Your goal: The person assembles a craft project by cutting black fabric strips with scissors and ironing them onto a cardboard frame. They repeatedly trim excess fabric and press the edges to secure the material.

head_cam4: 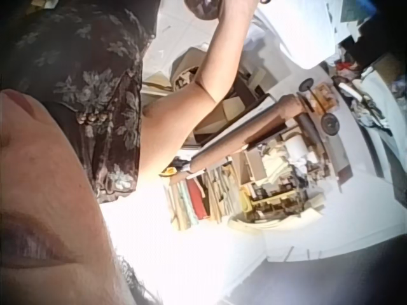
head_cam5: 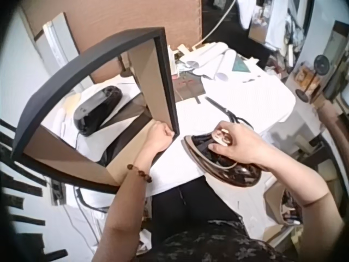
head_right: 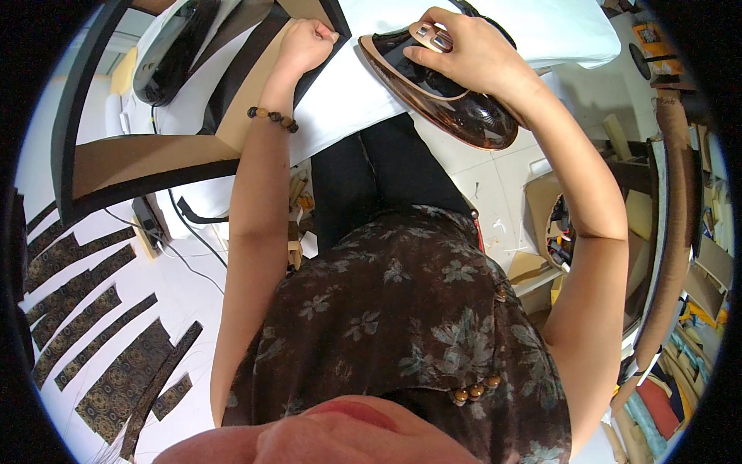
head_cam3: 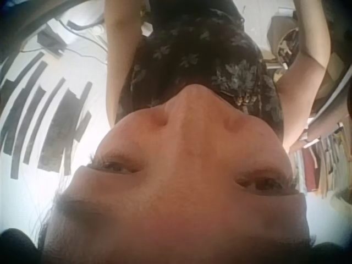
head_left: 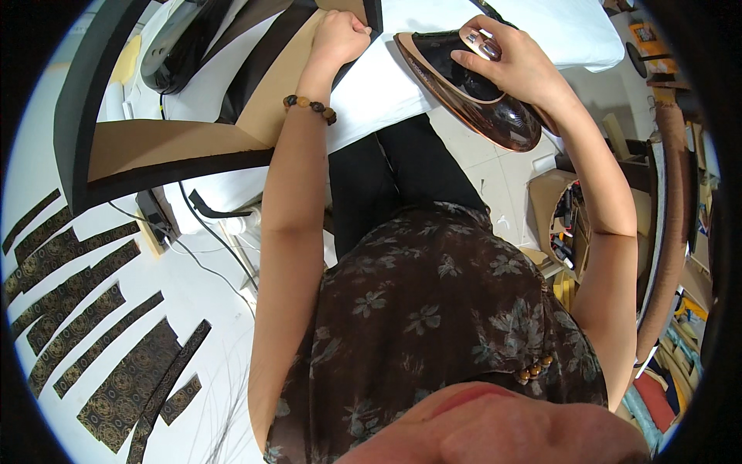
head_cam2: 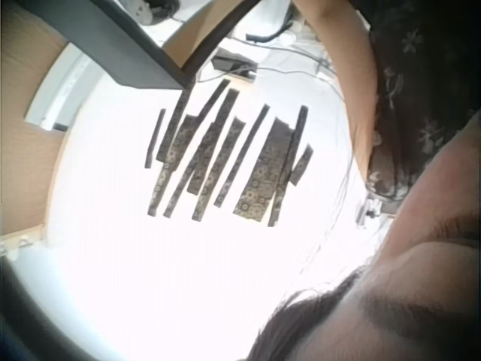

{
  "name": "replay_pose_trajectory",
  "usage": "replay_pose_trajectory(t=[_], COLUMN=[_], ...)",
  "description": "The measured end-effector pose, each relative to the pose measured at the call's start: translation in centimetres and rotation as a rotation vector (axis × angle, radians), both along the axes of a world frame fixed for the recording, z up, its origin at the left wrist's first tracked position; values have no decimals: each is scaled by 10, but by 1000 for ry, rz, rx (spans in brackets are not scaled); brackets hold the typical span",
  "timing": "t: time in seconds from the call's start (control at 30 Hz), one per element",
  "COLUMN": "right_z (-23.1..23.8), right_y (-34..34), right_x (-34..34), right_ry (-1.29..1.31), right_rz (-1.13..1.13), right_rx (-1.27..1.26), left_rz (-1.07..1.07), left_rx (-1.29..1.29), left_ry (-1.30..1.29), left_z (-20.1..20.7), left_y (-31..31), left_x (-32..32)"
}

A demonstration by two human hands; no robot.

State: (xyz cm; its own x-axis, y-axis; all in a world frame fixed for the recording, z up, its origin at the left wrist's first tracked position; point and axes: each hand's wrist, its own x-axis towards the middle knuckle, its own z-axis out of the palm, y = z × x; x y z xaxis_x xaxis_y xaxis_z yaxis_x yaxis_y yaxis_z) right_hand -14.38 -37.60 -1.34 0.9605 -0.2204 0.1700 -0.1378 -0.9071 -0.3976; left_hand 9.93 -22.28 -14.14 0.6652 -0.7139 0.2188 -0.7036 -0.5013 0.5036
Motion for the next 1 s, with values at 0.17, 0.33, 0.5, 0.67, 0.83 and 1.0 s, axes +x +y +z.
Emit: replay_pose_trajectory(t=[0.17, 0.33, 0.5, 0.67, 0.83, 1.0], right_z=[2, -2, 30, 15, 22, 23], right_y=[7, 6, 37, 46, 56, 58], right_x=[6, 20, 39, 53, 64, 69], right_ry=[68, 31, 194, 171, 240, 309], right_rz=[-32, 70, 1, -46, -66, -90], right_rx=[8, -18, 89, -39, -32, -86], left_rz=[-5, 3, 1, -58, 11, 80], left_rx=[1, 5, 8, 3, -293, -201], left_ry=[28, 80, 95, 82, 359, 200], left_z=[6, 9, -6, -10, -19, -11], left_y=[3, -2, 1, -3, 10, 25], left_x=[-1, -4, 11, 17, 28, -6])
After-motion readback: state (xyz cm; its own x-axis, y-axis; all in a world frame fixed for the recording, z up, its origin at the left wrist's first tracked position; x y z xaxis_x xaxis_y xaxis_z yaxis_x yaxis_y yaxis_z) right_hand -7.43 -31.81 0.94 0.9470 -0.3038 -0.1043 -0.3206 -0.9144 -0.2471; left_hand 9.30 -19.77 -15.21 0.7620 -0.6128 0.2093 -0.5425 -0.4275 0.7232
